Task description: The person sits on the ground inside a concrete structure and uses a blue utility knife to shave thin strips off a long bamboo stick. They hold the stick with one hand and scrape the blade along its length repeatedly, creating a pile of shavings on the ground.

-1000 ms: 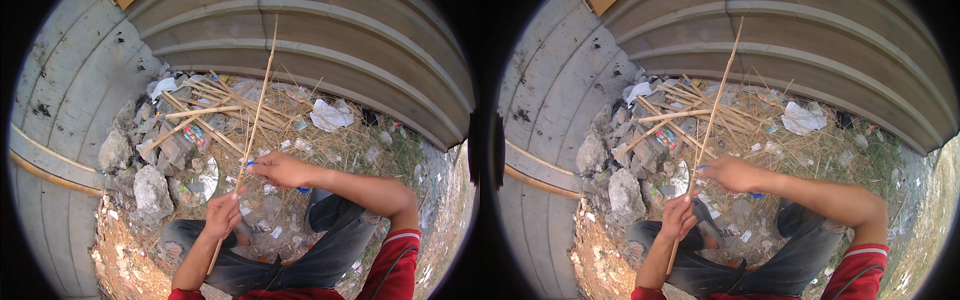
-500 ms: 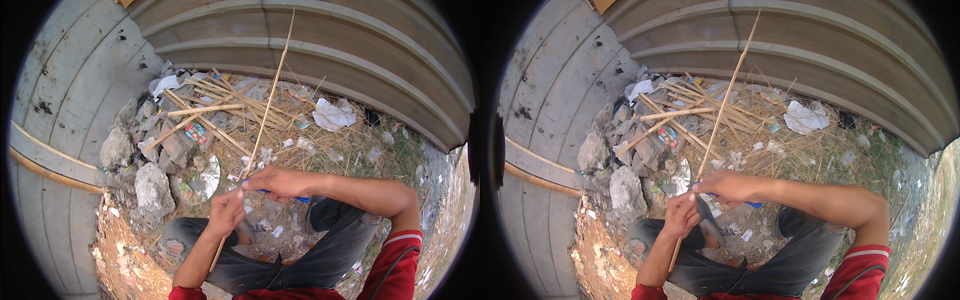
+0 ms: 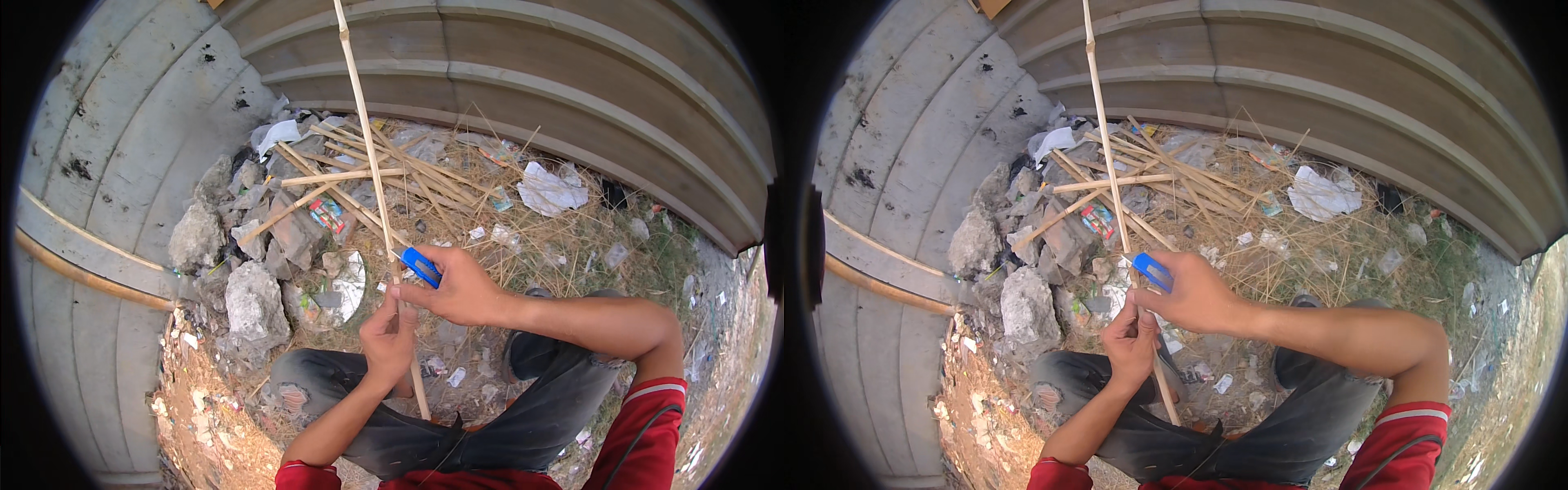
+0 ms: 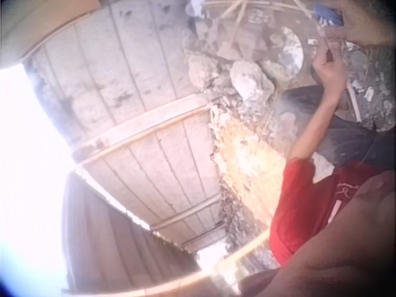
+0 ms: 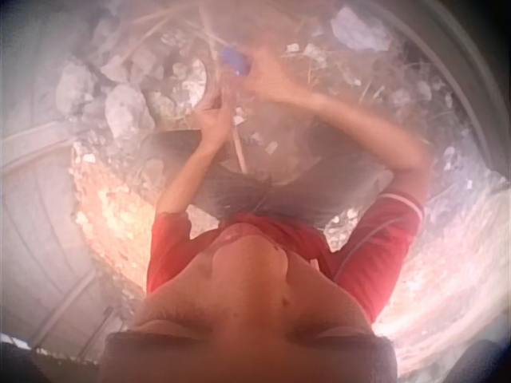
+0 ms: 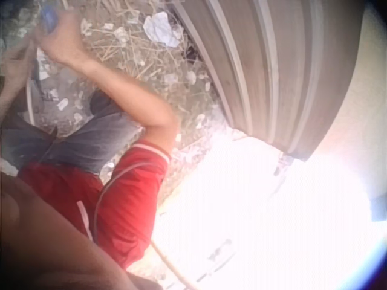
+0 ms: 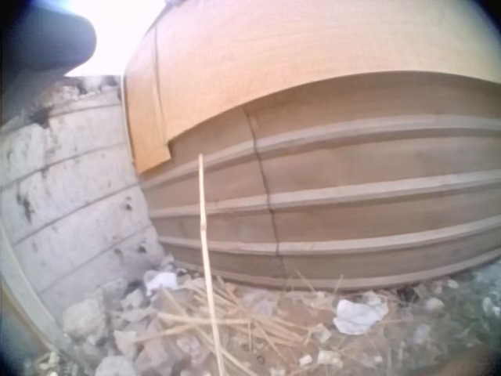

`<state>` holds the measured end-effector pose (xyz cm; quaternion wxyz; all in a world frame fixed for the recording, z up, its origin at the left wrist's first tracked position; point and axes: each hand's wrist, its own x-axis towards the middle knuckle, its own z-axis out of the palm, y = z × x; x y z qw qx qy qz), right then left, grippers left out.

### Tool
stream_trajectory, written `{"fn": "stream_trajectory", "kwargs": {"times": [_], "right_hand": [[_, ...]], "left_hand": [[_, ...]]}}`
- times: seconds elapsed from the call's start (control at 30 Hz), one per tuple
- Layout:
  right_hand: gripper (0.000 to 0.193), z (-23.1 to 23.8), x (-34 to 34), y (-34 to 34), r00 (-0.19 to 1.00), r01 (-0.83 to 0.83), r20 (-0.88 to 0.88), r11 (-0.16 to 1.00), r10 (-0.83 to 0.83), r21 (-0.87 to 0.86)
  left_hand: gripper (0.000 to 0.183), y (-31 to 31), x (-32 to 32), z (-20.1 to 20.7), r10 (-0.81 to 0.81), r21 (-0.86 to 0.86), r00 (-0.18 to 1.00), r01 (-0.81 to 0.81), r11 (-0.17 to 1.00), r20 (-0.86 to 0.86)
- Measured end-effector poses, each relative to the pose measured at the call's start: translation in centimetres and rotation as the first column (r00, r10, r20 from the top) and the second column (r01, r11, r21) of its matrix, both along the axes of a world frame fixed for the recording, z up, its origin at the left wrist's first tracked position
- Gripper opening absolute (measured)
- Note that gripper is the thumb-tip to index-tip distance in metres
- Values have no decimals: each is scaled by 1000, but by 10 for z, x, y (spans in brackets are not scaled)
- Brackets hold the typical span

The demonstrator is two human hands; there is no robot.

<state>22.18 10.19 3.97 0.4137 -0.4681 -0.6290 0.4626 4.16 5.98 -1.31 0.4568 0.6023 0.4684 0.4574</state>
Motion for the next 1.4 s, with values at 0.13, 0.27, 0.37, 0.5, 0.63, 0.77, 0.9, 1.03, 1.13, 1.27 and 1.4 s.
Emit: {"fn": "stream_trajectory", "kwargs": {"times": [0.13,0.27,0.37,0.5,0.63,0.77,0.9,1.03,1.13,1.27,1.4], "right_hand": [[25,-5,8,20,992,37,106,960,-68,277],[24,-2,26,35,937,1,315,904,-150,427],[24,0,42,39,910,-107,405,890,-92,444],[23,7,58,34,905,-269,422,847,59,458],[26,18,52,34,889,-381,430,779,160,498],[32,10,50,35,892,-380,419,781,167,496],[35,19,34,17,955,-183,290,891,61,416],[33,12,28,12,959,-54,275,902,-73,428],[33,-5,26,7,921,-75,379,913,-91,401],[36,25,16,1,891,-221,392,973,230,-69],[39,9,11,3,833,-351,487,931,261,101]], "left_hand": [[38,11,4,18,-75,254,962,144,956,-262],[35,13,-31,31,134,654,909,176,736,-396],[40,11,-50,76,439,884,805,211,417,-399],[54,3,-41,121,407,625,533,330,707,-742],[64,-17,-45,87,-360,-121,849,340,933,-387],[53,-11,-31,74,-330,-390,943,292,873,-32],[46,19,-23,54,-278,-247,959,255,935,-61],[45,38,-20,49,-209,-273,976,220,937,68],[48,39,-13,46,-135,-323,966,202,925,219],[51,36,-17,43,-67,-385,931,212,898,358],[50,35,-18,39,-123,-327,885,291,899,449]]}}
